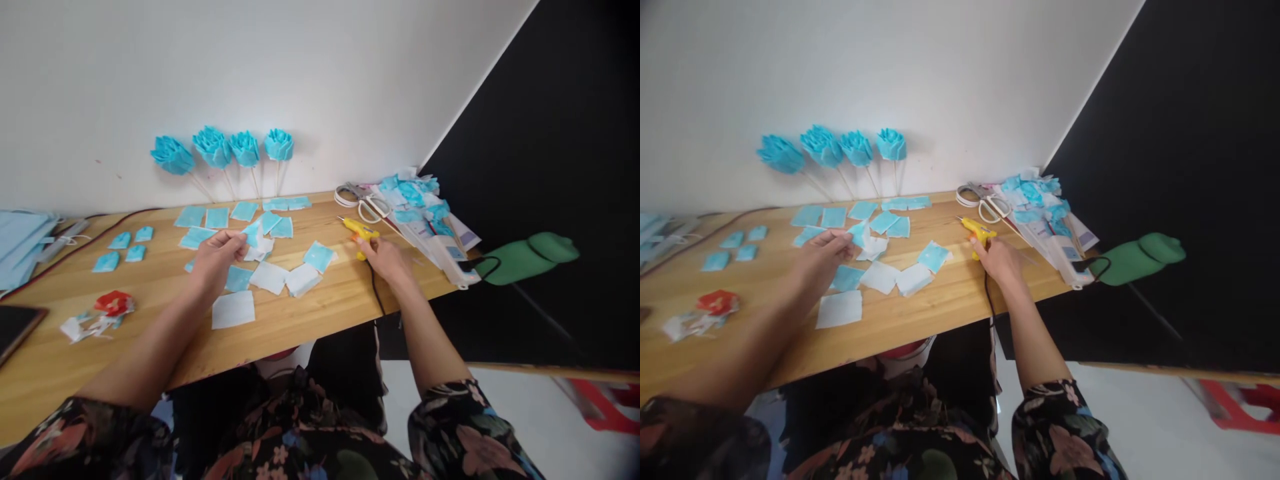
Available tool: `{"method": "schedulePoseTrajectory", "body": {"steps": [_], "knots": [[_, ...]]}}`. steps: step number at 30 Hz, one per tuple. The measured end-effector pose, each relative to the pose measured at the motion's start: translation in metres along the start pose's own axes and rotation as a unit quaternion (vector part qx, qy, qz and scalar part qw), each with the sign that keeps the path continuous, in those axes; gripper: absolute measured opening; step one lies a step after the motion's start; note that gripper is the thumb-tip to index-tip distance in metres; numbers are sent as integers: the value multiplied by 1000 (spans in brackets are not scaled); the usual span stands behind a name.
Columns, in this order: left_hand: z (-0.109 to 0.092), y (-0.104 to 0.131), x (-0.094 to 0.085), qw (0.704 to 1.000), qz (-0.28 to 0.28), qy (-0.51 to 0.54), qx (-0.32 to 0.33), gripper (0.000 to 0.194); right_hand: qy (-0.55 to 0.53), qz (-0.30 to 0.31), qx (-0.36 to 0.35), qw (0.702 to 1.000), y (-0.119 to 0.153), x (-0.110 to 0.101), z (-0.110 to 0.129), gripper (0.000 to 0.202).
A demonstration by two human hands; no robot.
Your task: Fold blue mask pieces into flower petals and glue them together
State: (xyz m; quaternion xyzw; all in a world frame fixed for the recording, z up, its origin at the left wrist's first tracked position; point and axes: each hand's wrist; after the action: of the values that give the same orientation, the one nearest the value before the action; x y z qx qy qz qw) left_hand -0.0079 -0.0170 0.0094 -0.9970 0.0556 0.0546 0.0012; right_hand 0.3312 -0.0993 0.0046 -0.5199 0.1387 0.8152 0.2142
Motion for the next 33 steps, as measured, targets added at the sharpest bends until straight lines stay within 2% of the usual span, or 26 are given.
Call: {"method": "schedulePoseTrajectory", "body": {"steps": [3,6,8,10,11,13,17,19,21,23,25,28,30,33], "knots": [[-3,1,-1,1000,-9,7,2,21,7,-15,16,1000,-9,9,11,49],[-5,0,-2,1000,-5,22,2,24,-10,-11,34,999,-17,11,6,41],[-6,-1,-2,999,-4,35,-7,24,-61,-10,28,998,-21,13,-3,38],[-6,-2,-3,998,-2,55,-14,24,-171,-16,3,985,-22,16,-12,40],[-6,-2,-3,998,3,66,-16,24,-243,-15,-5,970,-21,18,-14,43],[-6,-3,-3,996,17,88,-18,23,-388,-20,-18,921,-15,20,-13,51],[-5,-3,-4,990,43,129,-27,26,-574,-49,-51,816,5,7,11,49],[-2,-5,-5,987,56,149,-32,27,-643,-12,-68,763,13,-3,26,40],[0,-6,-6,983,66,166,-36,27,-695,73,-65,712,18,-10,39,29],[1,-7,-7,981,72,176,-40,27,-711,161,-68,681,19,-11,49,25],[0,-7,-7,980,73,181,-43,27,-694,217,-81,681,16,-8,60,28],[-3,-7,-7,979,70,187,-46,28,-642,248,-125,714,8,-3,77,32],[-6,-6,-6,979,68,188,-48,30,-614,263,-165,726,0,0,88,32],[-8,-5,-6,979,61,189,-50,32,-598,302,-218,709,-12,5,101,34]]}}
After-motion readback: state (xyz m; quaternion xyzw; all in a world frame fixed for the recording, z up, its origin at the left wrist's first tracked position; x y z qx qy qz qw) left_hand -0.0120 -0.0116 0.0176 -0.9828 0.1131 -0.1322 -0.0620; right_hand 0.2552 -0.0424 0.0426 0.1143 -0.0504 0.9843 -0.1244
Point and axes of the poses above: each hand's wrist, its own y-axis away from the middle knuckle, its own x-axis out of the palm, z = x × y, and after that the axes turned 13 degrees about -y, right-handed
